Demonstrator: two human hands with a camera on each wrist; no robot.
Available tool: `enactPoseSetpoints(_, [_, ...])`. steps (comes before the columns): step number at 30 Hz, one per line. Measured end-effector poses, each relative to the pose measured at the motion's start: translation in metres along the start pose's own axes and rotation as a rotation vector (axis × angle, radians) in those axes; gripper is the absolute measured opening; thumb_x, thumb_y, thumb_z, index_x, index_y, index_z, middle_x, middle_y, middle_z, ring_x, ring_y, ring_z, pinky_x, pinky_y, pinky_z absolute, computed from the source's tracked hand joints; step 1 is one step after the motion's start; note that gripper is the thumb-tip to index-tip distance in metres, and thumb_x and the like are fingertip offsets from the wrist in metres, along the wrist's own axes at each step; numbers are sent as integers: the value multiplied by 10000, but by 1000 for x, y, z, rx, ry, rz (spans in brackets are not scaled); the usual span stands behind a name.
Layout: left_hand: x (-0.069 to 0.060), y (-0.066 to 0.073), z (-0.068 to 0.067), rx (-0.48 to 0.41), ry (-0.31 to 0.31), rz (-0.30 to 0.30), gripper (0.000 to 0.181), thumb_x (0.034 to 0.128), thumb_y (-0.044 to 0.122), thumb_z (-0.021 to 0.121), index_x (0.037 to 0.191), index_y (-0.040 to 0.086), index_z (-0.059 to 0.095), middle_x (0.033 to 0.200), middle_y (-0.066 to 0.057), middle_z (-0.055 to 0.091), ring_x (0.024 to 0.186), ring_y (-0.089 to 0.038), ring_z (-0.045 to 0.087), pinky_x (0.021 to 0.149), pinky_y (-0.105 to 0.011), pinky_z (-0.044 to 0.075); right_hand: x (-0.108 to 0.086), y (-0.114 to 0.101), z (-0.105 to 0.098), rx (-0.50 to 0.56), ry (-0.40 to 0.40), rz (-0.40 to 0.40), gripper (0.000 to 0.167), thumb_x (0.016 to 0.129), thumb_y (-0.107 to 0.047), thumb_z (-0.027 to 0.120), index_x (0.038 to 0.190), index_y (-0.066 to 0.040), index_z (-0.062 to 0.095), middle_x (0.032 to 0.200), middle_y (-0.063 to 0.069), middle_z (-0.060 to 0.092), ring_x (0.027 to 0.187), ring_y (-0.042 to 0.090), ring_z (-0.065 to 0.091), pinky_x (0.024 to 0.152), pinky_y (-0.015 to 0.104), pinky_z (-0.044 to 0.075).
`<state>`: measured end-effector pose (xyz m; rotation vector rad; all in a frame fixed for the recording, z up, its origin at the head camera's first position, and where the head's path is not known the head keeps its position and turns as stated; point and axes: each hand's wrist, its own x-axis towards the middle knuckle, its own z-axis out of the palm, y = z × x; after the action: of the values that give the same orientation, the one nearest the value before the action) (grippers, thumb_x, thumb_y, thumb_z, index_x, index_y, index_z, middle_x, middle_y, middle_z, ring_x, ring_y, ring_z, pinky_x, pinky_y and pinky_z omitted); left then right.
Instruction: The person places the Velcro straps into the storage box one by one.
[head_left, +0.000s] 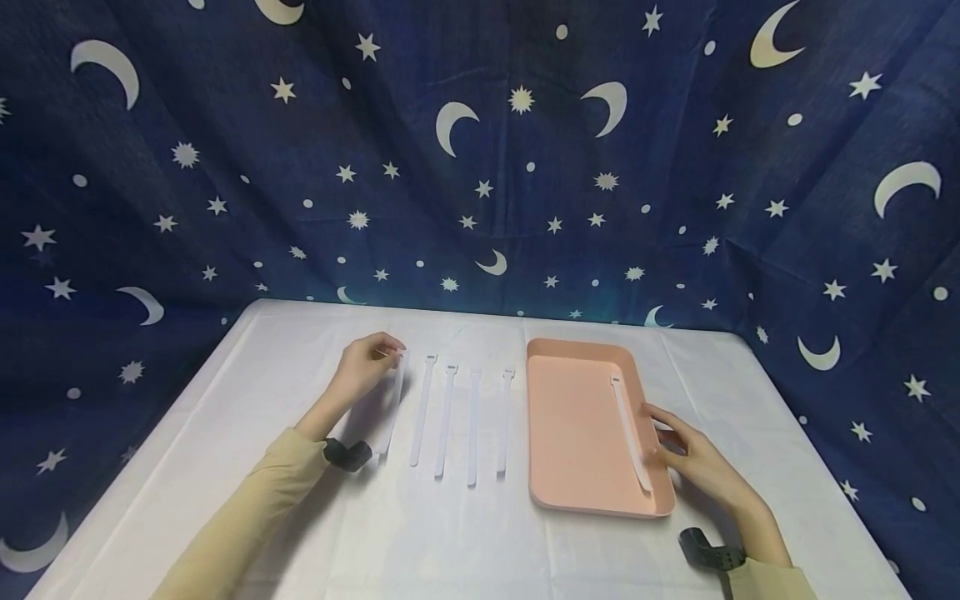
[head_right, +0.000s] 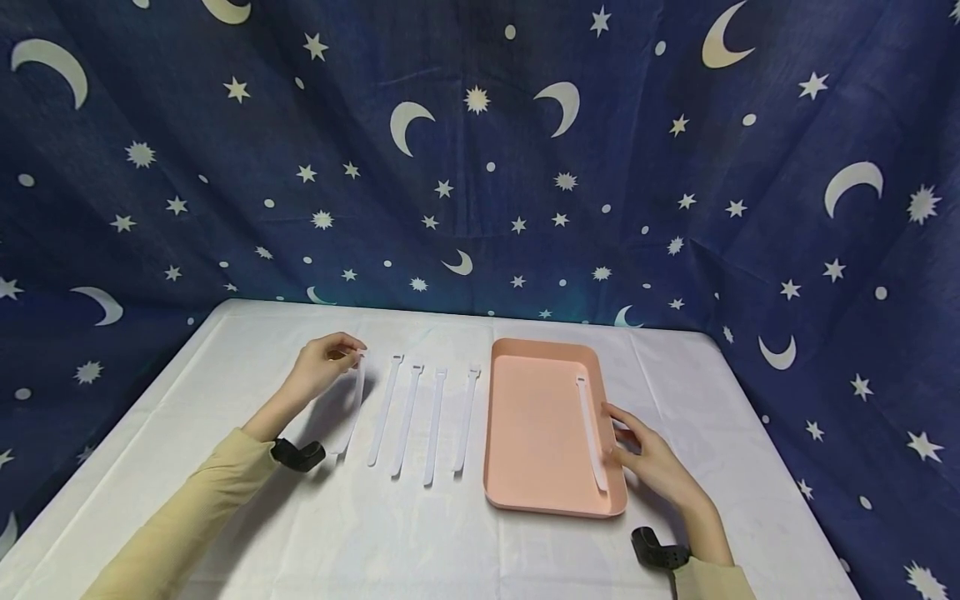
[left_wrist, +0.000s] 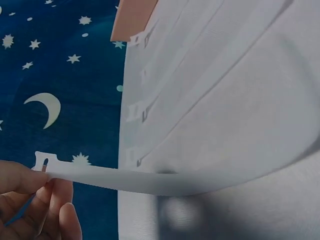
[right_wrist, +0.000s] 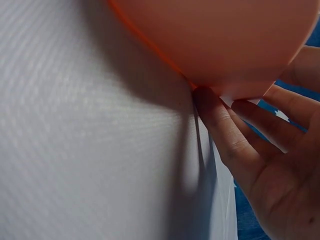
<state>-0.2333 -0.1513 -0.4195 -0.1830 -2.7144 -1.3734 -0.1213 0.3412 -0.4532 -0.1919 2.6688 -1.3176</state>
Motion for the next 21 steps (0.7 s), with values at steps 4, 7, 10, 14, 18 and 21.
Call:
enactPoseSetpoints(4, [-4, 5, -5, -20, 13, 26, 153, 899, 35, 586, 1017, 13, 682, 916, -191, 692, 838, -296, 670, 647, -243, 481, 0, 0, 0, -12, 3, -1, 715, 891, -236, 667, 1496, -94, 313, 1544, 210, 309, 1320, 518, 386, 1029, 645, 367])
enactPoseSetpoints(7, [-6, 8, -8, -29, 25, 49, 147, 902, 41, 587, 1011, 18, 684, 914, -188, 697, 848, -301, 673, 651, -245, 489, 0, 0, 0, -9, 1, -4, 717, 892, -238, 666, 1497, -94, 311, 1543, 211, 309, 1320, 521, 383, 1027, 646, 368])
enactPoseSetpoints(10, [-7, 11, -10, -32, 30, 66, 141, 904, 50, 593, 1007, 28, 687, 901, -176, 700, 845, -289, 672, 660, -243, 496, 0, 0, 0, -4, -2, -6, 720, 891, -239, 667, 1499, -96, 309, 1546, 212, 303, 1326, 532, 365, 1033, 658, 353])
enactPoseSetpoints(14, [-9, 16, -11, -39, 28, 86, 134, 903, 53, 601, 1002, 39, 690, 888, -163, 704, 835, -272, 674, 666, -252, 501, 0, 0, 0, -7, 2, -5, 719, 887, -240, 671, 1497, -105, 315, 1544, 203, 311, 1322, 518, 381, 1030, 651, 361])
enactPoseSetpoints(18, [-11, 22, -12, -41, 23, 112, 130, 896, 51, 609, 998, 47, 690, 877, -159, 707, 825, -267, 675, 662, -262, 504, 0, 0, 0, -10, 3, -6, 715, 888, -240, 670, 1496, -109, 317, 1542, 199, 317, 1319, 515, 387, 1026, 650, 366])
enactPoseSetpoints(21, [-14, 27, -12, -30, 14, 124, 125, 894, 54, 617, 996, 55, 689, 873, -152, 707, 825, -265, 672, 665, -268, 505, -1, 1, 0, -13, 4, -8, 711, 889, -238, 669, 1495, -109, 320, 1541, 200, 319, 1317, 520, 388, 1027, 652, 364])
